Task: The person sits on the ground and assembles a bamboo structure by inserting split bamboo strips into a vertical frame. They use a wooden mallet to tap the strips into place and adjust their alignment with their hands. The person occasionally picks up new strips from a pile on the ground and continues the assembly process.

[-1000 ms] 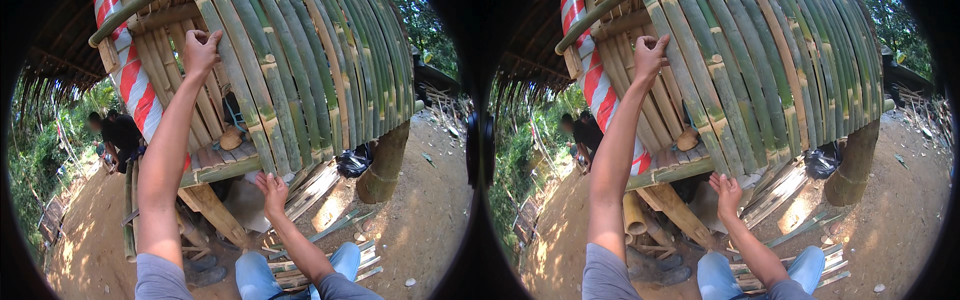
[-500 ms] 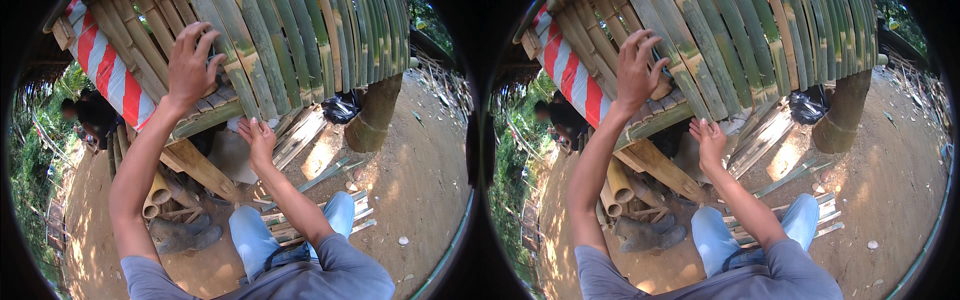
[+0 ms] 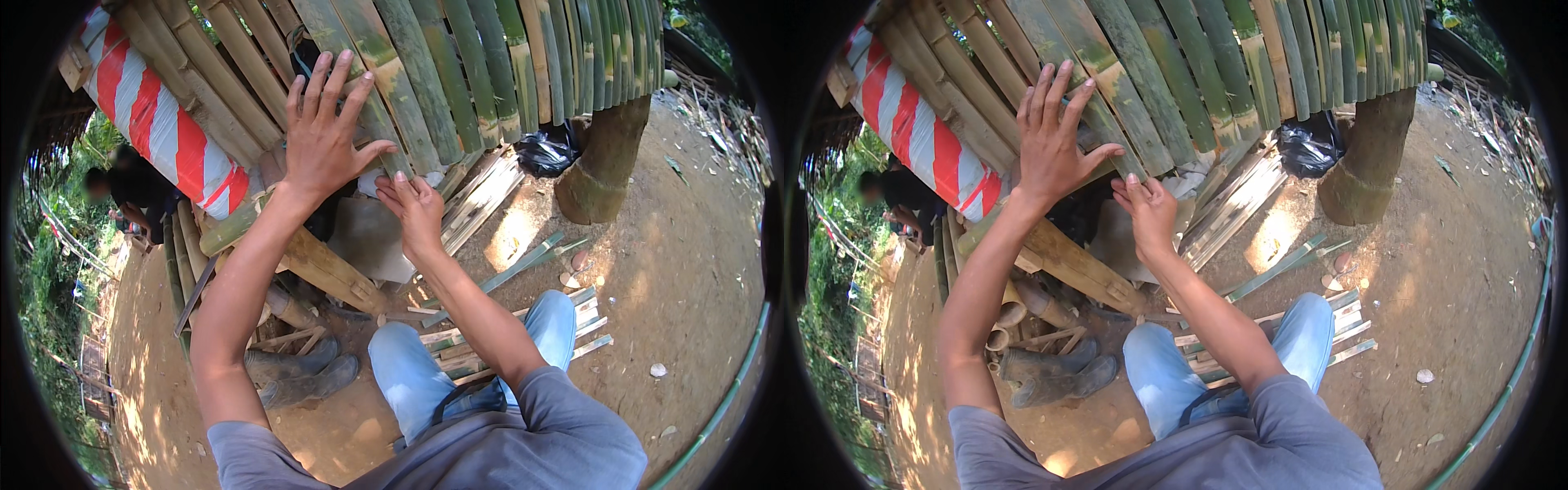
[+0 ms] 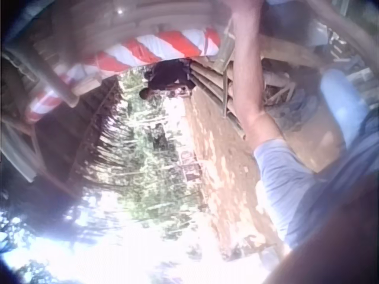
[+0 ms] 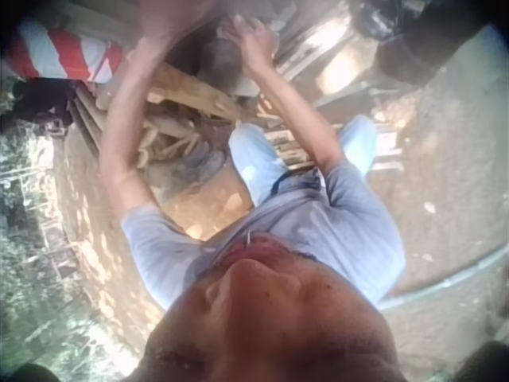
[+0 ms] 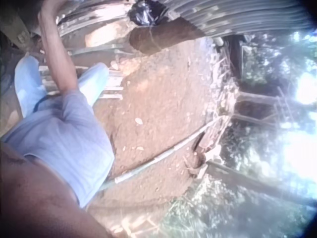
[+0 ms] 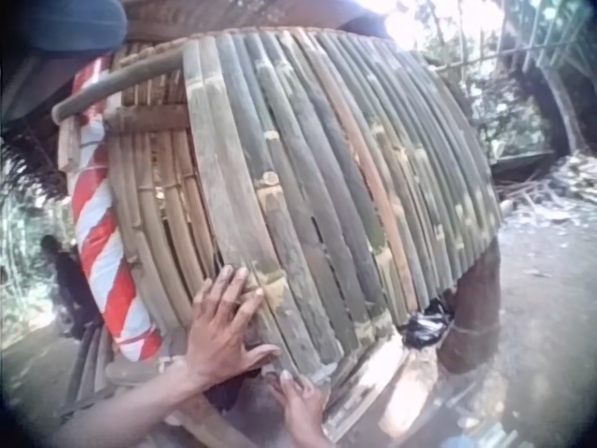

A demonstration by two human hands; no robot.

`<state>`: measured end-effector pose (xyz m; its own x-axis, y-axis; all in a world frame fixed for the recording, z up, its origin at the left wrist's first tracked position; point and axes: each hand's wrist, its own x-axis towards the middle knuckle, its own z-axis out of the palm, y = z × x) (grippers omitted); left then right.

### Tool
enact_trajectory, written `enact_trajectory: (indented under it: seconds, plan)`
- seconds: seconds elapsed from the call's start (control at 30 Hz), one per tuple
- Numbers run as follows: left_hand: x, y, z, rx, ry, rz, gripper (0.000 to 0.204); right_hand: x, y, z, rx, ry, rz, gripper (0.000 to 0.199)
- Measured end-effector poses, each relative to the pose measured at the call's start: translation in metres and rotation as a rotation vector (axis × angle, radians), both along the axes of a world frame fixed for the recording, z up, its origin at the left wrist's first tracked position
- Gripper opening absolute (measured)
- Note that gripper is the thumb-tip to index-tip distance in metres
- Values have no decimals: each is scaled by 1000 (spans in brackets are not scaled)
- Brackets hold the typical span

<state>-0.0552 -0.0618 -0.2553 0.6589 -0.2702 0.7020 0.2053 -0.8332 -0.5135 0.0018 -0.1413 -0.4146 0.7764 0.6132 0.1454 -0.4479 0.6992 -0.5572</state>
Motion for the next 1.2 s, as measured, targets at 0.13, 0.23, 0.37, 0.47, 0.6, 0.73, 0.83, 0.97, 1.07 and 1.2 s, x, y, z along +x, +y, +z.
enact_trajectory:
  seconds: [0.13, 0.23, 0.37, 0.47, 0.6, 0.73, 0.83, 0.97, 1.07, 1.2]
  plan:
    - [-1, 4, -7, 3, -19, 22, 90, 0, -1, 1, -19, -12, -12, 26]
    - [0, 5, -8, 10, -24, 16, 91, 0, 0, 0, -8, -20, -17, 28]
    - [0, 5, -8, 6, -18, 9, 93, -2, 0, 2, 4, -34, -13, 29]
    - [-3, -2, -9, -40, 29, 32, 93, 0, -1, 2, -2, -49, -12, 29]
    - [-5, -6, -19, -35, 94, 33, 88, -1, -3, 1, -29, -62, -13, 30]
    - [-3, -4, -20, -21, 89, -55, 74, -1, -3, 2, -38, -75, -11, 31]
    - [0, -5, -24, -49, 55, -115, 63, -1, -3, 1, -43, -78, -15, 31]
    - [5, -9, -42, -82, 58, -147, 43, 2, -5, 1, -44, -62, -31, 28]
    - [1, -1, -60, -145, 65, -190, 30, -3, -2, 1, -37, -64, -24, 26]
    - [2, 3, -65, -229, 75, -247, 23, -2, -1, 2, -8, -59, -27, 25]
